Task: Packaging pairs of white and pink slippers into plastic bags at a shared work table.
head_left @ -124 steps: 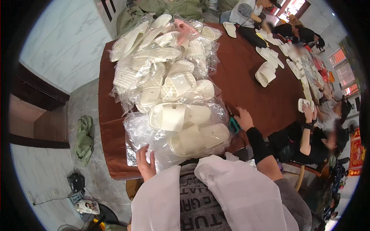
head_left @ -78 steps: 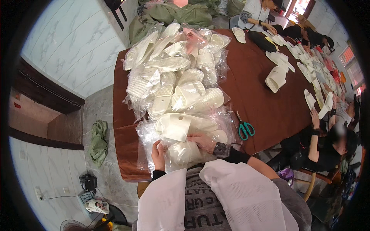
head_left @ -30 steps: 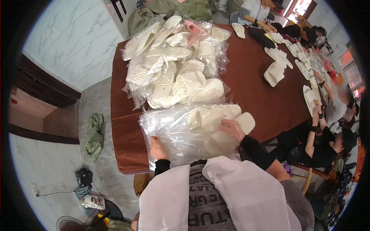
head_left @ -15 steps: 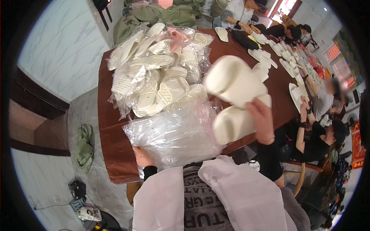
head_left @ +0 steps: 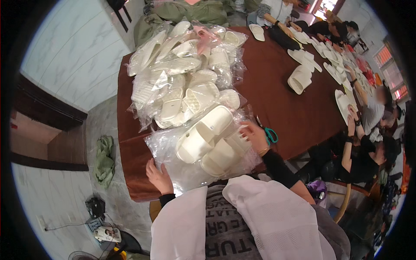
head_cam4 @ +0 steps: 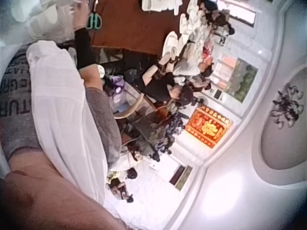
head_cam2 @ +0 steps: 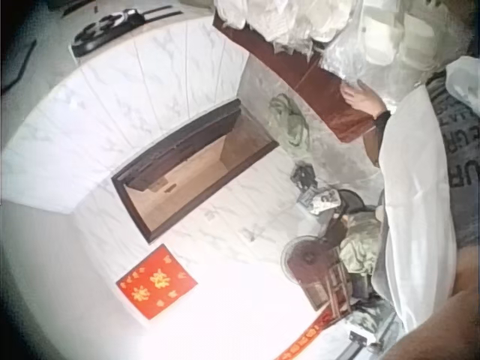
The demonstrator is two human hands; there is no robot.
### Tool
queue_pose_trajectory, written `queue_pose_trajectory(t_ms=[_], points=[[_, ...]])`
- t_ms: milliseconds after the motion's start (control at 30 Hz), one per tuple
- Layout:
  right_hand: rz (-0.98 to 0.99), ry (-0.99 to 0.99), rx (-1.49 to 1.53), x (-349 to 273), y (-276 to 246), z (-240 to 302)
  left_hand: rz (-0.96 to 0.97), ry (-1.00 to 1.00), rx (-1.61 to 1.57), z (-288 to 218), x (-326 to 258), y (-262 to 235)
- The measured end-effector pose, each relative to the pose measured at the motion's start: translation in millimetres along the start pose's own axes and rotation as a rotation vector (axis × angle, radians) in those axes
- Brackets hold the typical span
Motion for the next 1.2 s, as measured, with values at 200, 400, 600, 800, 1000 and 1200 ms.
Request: queue_pose_trajectory(t_ms=[200,400,600,800,1000,1200], points=[[-0.315,-0.010,-0.965,-12,-114,-52,0.284,0.471,-0.281,-128,11,13],[-0.236,0.001,-1.154,-21,-75,-42,0.418,0.764,-0.009,-190,5,95],[-0.128,0.209,-1.029,-15,-98,-67,0.626,0.798,0.269,-196,5,125],[0.146,-0.029,-0.455,-40,-57,9,0.660,0.413,-0.330,-174,37,119],[0.309,-0.403,-1.141,-60,15,91,0.649,0.343,-0.565,-183,48,108],[0.263,-0.411,-1.281,-52,39,88,0.598,0.345,-0.587,-189,45,93]])
Point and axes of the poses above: each hand's wrist, its own x-axis towards the middle knuckle, its own y-axis out of the palm, z = x × y, the point moved 8 cm from there along x, towards the middle knuckle
